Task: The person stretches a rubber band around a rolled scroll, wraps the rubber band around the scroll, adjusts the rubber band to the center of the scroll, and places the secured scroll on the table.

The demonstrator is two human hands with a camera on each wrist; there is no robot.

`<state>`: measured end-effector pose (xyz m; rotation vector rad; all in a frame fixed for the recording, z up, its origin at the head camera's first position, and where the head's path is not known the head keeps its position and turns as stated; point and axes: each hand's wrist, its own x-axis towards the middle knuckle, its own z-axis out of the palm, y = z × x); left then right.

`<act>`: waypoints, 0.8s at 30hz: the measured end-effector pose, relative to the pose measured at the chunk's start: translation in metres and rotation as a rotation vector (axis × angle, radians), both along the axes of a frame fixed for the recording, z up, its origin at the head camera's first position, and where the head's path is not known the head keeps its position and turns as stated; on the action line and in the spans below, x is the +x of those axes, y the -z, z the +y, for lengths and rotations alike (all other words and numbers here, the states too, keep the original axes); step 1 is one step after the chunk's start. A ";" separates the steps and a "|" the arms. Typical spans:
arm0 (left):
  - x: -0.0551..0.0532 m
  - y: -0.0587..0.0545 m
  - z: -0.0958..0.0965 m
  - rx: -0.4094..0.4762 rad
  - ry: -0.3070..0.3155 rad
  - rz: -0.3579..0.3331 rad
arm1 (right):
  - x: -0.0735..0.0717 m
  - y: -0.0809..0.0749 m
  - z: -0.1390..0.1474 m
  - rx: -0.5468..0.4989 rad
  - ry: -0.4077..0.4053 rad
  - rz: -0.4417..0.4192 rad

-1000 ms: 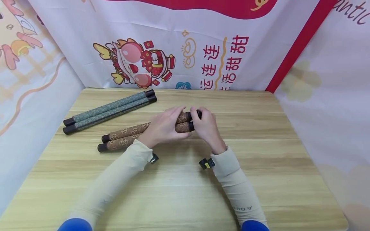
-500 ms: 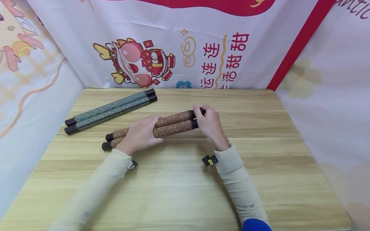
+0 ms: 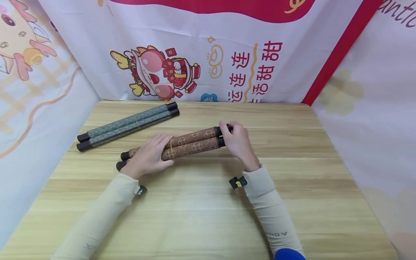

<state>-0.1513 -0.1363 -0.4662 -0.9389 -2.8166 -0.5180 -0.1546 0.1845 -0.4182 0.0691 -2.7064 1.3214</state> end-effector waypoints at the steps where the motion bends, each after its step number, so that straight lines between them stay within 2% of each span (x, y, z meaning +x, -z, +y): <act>1: 0.000 0.000 -0.001 0.000 -0.004 -0.012 | 0.000 0.000 0.001 0.001 0.001 0.002; 6: 0.001 -0.009 0.002 0.007 -0.019 -0.087 | -0.001 -0.001 0.002 0.014 -0.002 0.003; 9: 0.003 -0.015 0.003 0.020 -0.022 -0.104 | -0.001 -0.001 0.002 0.012 -0.005 -0.002; 17: 0.006 -0.024 0.003 0.018 -0.047 -0.042 | -0.005 0.004 0.004 -0.003 -0.024 -0.023; 21: 0.007 -0.027 0.003 -0.019 -0.054 -0.018 | -0.005 0.008 0.002 -0.006 -0.043 -0.083; 24: 0.008 -0.030 0.003 -0.049 -0.064 -0.027 | -0.003 0.008 0.003 -0.003 -0.069 -0.130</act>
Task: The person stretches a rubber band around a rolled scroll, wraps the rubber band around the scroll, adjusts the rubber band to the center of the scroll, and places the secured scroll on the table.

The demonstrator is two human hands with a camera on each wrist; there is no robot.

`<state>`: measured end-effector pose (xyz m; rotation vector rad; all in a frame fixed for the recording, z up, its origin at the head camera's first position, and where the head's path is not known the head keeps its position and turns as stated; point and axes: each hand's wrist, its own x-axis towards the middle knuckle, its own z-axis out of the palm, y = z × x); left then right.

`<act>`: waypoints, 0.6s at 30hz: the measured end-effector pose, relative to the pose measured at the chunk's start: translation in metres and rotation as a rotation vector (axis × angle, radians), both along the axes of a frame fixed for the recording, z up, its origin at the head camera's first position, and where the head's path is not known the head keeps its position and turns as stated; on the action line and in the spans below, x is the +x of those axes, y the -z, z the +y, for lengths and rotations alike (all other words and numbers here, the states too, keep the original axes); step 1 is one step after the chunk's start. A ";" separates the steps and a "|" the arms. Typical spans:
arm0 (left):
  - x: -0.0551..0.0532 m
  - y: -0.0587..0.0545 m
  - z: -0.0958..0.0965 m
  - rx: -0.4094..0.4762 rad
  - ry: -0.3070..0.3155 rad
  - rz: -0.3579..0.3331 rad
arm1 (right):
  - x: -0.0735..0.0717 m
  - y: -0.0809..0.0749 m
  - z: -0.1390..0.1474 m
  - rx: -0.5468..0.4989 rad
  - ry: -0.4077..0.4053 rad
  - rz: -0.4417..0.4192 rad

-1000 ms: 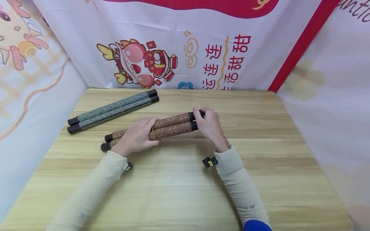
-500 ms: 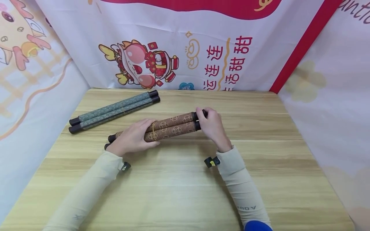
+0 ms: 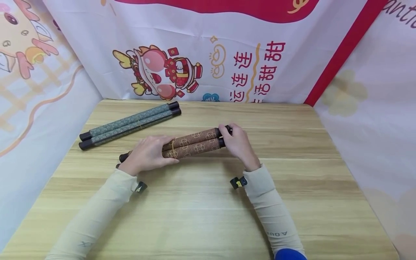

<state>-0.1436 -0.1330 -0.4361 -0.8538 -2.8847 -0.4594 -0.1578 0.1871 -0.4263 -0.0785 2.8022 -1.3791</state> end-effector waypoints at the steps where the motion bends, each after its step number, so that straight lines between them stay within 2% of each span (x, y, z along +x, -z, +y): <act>1: 0.000 -0.002 -0.001 -0.010 -0.006 -0.008 | 0.001 -0.001 0.000 0.005 -0.012 -0.012; 8: -0.003 -0.014 -0.015 -0.066 -0.074 -0.050 | 0.008 -0.007 0.003 0.081 -0.097 -0.064; 18: -0.021 -0.015 -0.041 -0.040 -0.255 -0.163 | 0.012 -0.013 0.010 0.229 -0.187 -0.053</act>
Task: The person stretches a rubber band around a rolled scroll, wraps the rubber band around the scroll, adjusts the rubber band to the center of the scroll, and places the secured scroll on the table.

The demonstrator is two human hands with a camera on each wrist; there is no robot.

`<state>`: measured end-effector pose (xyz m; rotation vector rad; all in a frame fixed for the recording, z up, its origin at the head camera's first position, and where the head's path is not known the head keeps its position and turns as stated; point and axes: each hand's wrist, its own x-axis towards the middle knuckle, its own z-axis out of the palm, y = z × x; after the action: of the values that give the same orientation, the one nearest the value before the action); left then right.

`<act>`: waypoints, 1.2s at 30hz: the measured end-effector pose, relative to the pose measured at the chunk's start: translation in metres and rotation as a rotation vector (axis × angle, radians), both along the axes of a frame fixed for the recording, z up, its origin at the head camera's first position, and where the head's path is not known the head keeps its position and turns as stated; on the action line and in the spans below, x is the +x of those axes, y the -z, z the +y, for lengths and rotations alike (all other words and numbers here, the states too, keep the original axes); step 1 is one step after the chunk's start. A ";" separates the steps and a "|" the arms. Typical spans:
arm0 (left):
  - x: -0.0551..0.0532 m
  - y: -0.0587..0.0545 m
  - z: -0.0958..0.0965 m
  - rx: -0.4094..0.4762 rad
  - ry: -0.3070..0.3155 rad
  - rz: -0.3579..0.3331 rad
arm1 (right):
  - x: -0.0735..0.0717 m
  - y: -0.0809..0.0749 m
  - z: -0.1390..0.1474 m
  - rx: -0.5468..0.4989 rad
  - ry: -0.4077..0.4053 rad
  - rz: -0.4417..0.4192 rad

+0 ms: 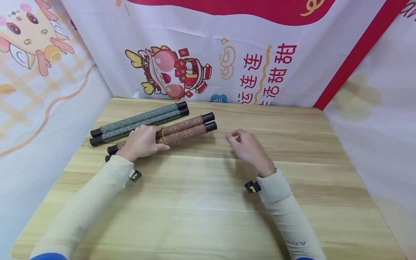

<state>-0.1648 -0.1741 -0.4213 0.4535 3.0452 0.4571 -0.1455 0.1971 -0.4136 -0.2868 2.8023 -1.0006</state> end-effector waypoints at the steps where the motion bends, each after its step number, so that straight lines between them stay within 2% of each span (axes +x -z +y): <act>1: -0.004 0.001 0.000 -0.004 -0.005 -0.005 | -0.001 0.000 0.002 0.010 -0.005 0.001; 9: -0.033 0.012 0.012 -0.029 0.004 -0.025 | -0.012 -0.001 0.011 0.089 -0.023 0.005; 13: -0.044 0.018 0.019 -0.034 -0.014 -0.042 | -0.020 0.003 0.013 0.102 -0.086 0.001; 17: -0.052 0.021 0.025 -0.039 -0.029 -0.059 | -0.029 0.011 0.019 0.112 -0.135 0.056; 28: -0.062 0.029 0.036 -0.064 -0.051 -0.042 | -0.032 0.021 0.029 0.329 -0.179 0.223; 31: -0.063 0.027 0.039 -0.086 -0.057 -0.070 | -0.033 0.022 0.029 0.383 -0.197 0.261; 36: -0.057 0.022 0.041 -0.146 -0.046 -0.134 | -0.034 0.026 0.029 0.473 -0.202 0.249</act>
<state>-0.2221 -0.1330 -0.4433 0.3318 2.9381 0.2522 -0.1798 0.2259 -0.4396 -0.6478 3.0350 -0.2576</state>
